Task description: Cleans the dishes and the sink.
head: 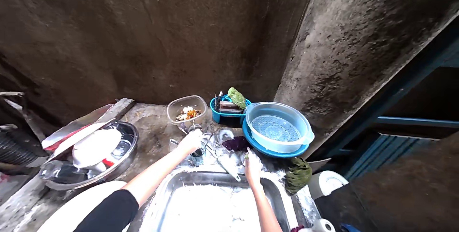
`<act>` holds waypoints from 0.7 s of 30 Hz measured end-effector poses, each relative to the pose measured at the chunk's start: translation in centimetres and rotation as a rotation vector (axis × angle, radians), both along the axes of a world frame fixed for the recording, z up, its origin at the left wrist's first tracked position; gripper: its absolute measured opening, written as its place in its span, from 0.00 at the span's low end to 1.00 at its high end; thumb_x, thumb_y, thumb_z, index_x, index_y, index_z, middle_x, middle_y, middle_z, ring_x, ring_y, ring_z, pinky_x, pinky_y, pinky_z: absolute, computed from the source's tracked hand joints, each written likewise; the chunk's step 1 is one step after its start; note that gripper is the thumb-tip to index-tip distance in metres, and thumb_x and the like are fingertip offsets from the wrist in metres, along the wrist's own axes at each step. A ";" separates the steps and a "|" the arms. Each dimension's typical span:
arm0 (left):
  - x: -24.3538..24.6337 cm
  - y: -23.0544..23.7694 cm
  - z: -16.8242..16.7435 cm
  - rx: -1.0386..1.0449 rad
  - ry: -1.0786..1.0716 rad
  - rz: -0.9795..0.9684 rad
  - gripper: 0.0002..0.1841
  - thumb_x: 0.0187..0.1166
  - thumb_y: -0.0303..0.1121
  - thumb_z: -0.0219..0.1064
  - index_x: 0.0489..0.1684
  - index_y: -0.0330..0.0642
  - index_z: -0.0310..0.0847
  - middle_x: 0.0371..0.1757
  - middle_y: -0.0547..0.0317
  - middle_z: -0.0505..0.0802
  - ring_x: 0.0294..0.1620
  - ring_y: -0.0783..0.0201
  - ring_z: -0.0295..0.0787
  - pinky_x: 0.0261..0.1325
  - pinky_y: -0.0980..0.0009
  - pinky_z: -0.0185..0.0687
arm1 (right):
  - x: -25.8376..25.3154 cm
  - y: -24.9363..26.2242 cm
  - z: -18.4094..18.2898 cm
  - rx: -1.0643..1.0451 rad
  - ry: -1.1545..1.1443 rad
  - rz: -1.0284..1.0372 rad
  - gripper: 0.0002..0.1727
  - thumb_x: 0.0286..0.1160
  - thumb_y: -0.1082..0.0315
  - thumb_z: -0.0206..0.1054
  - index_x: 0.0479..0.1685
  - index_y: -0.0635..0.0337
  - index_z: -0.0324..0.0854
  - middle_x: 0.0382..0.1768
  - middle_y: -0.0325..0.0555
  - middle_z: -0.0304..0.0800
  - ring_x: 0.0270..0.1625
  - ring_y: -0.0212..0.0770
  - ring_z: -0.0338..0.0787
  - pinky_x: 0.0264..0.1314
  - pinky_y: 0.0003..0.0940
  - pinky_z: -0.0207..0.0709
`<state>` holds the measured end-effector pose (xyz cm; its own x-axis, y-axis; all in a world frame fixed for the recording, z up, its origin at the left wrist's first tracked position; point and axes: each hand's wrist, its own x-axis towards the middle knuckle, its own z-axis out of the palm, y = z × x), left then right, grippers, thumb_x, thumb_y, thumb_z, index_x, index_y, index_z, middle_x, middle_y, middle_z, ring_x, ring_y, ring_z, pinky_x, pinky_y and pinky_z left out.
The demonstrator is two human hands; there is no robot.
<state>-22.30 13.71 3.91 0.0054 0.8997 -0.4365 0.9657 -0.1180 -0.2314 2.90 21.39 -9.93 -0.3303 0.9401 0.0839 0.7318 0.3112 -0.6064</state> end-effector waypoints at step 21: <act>27.1 -8.6 -14.8 -0.354 -0.609 0.269 0.21 0.90 0.36 0.57 0.66 0.23 0.80 0.72 0.26 0.82 0.76 0.30 0.75 0.75 0.35 0.68 | 16.2 -17.3 3.0 -0.744 0.008 0.120 0.25 0.90 0.56 0.57 0.70 0.71 0.80 0.67 0.70 0.84 0.74 0.64 0.82 0.80 0.60 0.67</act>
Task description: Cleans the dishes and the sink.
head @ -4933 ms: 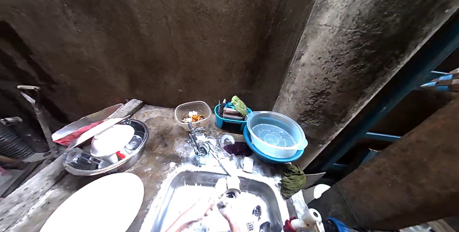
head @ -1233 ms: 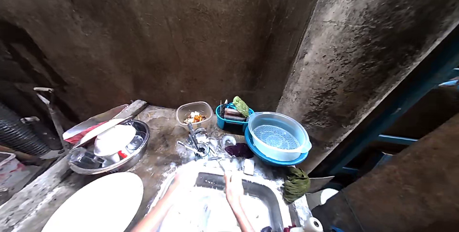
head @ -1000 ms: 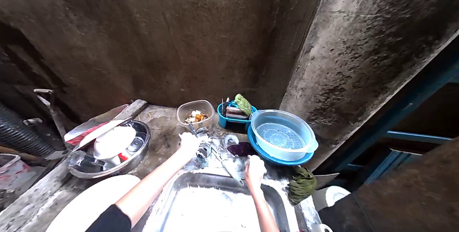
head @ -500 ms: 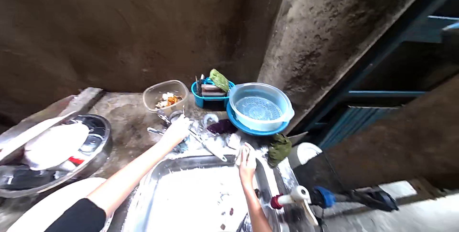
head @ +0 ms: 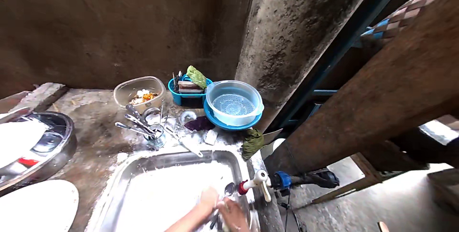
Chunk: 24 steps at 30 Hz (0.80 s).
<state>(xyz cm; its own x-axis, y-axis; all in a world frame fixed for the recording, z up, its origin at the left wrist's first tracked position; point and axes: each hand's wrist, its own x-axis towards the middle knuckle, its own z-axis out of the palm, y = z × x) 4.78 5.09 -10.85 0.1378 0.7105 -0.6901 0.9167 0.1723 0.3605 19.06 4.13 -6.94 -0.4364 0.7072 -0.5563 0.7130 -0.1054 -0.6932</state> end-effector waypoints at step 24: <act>-5.1 -8.6 3.2 0.307 -0.756 1.103 0.19 0.95 0.33 0.43 0.57 0.26 0.78 0.28 0.62 0.85 0.24 0.73 0.79 0.35 0.73 0.78 | -11.3 6.0 -4.3 0.087 0.690 -0.135 0.27 0.65 0.75 0.73 0.65 0.77 0.76 0.47 0.62 0.88 0.45 0.46 0.89 0.53 0.44 0.84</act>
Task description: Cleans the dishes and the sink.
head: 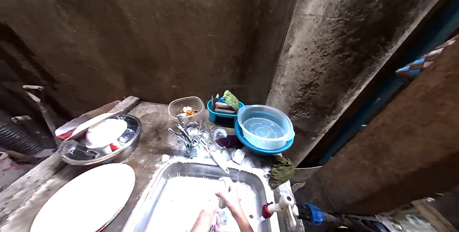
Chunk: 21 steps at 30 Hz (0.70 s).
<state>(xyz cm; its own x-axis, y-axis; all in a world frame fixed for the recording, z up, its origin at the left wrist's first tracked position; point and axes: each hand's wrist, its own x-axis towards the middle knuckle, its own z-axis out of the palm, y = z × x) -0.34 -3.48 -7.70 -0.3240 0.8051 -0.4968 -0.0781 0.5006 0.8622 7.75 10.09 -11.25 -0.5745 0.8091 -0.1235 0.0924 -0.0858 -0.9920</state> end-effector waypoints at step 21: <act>-7.5 0.0 2.3 -0.045 -0.016 0.039 0.15 0.95 0.36 0.49 0.47 0.32 0.76 0.19 0.67 0.77 0.15 0.76 0.70 0.22 0.80 0.70 | -7.9 -1.0 6.3 0.323 -0.405 -0.084 0.20 0.87 0.58 0.60 0.59 0.66 0.89 0.57 0.63 0.92 0.68 0.62 0.87 0.74 0.62 0.71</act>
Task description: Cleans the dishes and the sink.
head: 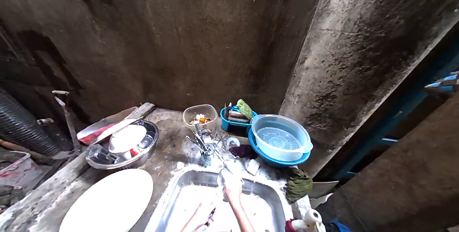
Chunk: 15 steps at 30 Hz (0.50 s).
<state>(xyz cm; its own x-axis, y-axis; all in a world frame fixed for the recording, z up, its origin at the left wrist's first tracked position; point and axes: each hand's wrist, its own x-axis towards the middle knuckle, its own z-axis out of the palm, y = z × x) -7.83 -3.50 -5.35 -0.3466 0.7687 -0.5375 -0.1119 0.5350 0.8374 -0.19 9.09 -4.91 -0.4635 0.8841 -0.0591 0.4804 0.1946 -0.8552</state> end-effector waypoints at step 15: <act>-1.2 -0.2 -2.8 0.105 -0.145 0.199 0.13 0.93 0.30 0.49 0.58 0.29 0.75 0.28 0.61 0.86 0.23 0.73 0.81 0.28 0.77 0.79 | -0.1 -2.6 -4.3 -0.641 0.316 0.075 0.11 0.83 0.71 0.63 0.55 0.71 0.79 0.32 0.47 0.85 0.30 0.34 0.85 0.38 0.33 0.83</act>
